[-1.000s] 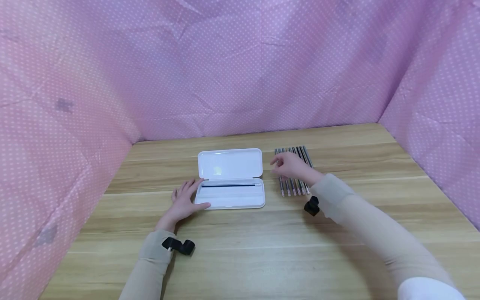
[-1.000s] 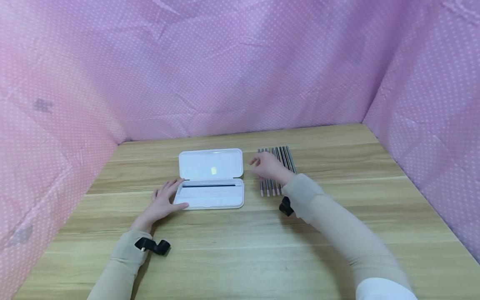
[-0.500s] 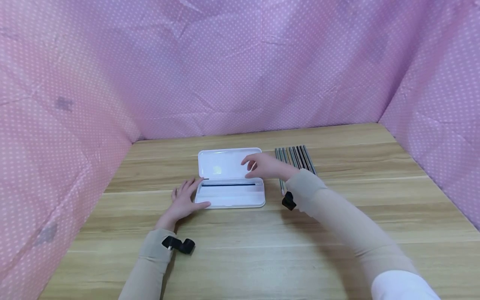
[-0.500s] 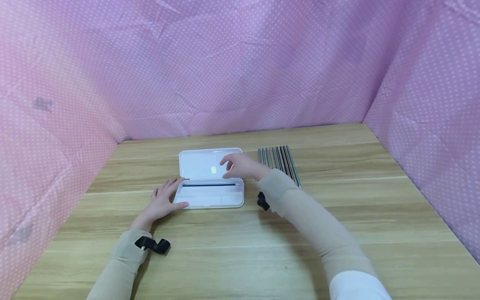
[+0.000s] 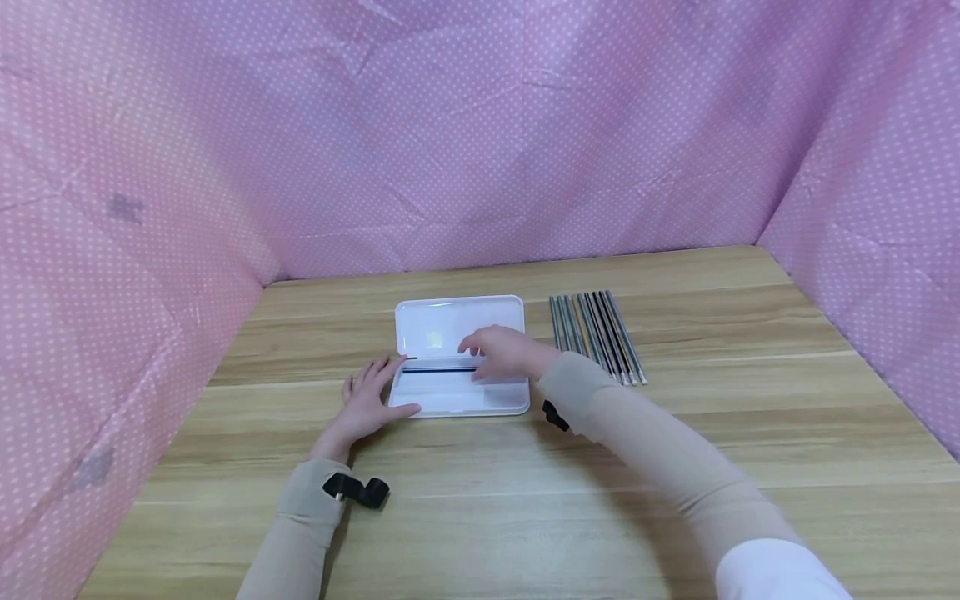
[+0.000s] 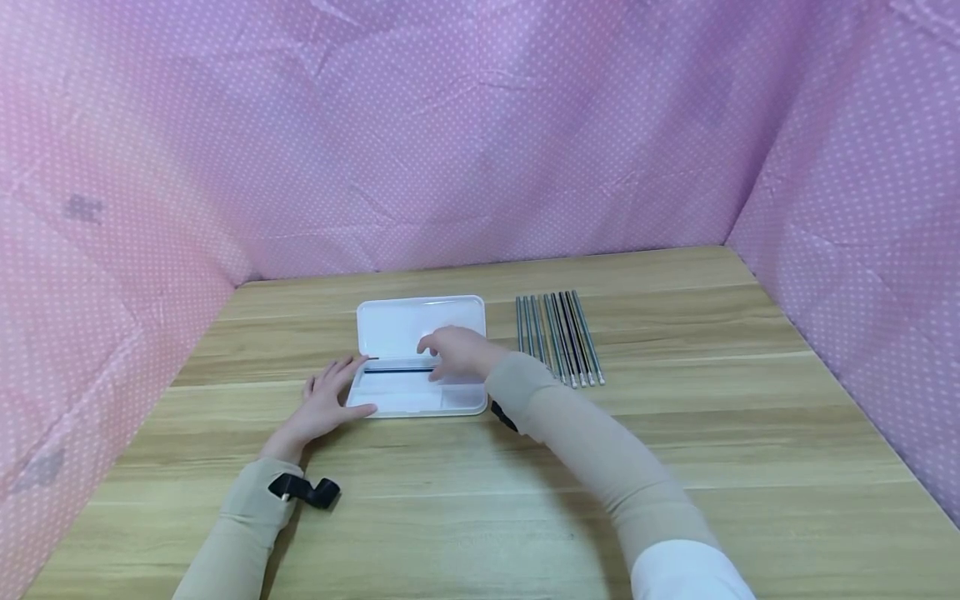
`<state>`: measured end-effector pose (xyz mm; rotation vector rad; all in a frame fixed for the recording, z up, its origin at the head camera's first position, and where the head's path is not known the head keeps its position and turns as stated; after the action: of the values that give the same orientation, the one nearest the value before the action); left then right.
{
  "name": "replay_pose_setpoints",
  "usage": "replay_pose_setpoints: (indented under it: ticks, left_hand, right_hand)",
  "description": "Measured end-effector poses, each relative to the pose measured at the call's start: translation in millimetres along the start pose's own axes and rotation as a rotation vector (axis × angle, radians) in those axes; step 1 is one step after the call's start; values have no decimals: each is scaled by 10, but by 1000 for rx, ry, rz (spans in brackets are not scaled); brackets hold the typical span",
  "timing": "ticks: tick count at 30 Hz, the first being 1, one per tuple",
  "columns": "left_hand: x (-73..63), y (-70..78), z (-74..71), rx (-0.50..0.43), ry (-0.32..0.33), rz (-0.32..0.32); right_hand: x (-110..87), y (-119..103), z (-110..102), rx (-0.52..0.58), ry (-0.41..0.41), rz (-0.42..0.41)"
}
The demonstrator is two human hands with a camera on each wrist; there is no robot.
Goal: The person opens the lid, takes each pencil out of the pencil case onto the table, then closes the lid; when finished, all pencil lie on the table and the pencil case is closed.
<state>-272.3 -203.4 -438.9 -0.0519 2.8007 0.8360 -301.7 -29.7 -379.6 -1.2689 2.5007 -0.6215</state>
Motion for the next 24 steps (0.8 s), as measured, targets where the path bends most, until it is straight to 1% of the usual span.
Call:
replay_pose_setpoints:
  ticks: [5,13,18,24]
  left_hand:
    - [8,-8,3,7,4,0]
    - [5,-16,9,14,4,-2]
    - [0,-15,11,13,2,0]
    - [-1,-3,6,11,2,1]
  right_hand:
    - [-14,1,37,-35,4,0]
    - [-18,-40,69,-45,19,-47]
    - [-8,-37,92,-81,20,-71]
    - [-19,-33,78,-129,30,-63]
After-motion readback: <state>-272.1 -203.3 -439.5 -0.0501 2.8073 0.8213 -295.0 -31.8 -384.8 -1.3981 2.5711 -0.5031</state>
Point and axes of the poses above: each hand's wrist, its own x-axis towards the middle knuckle, its own z-axis out of the palm, y = z × x, the point moved 10 cm from there along x, towards the middle knuckle, and after that the axes turned 13 degrees about -z, right-handed, at the moved point
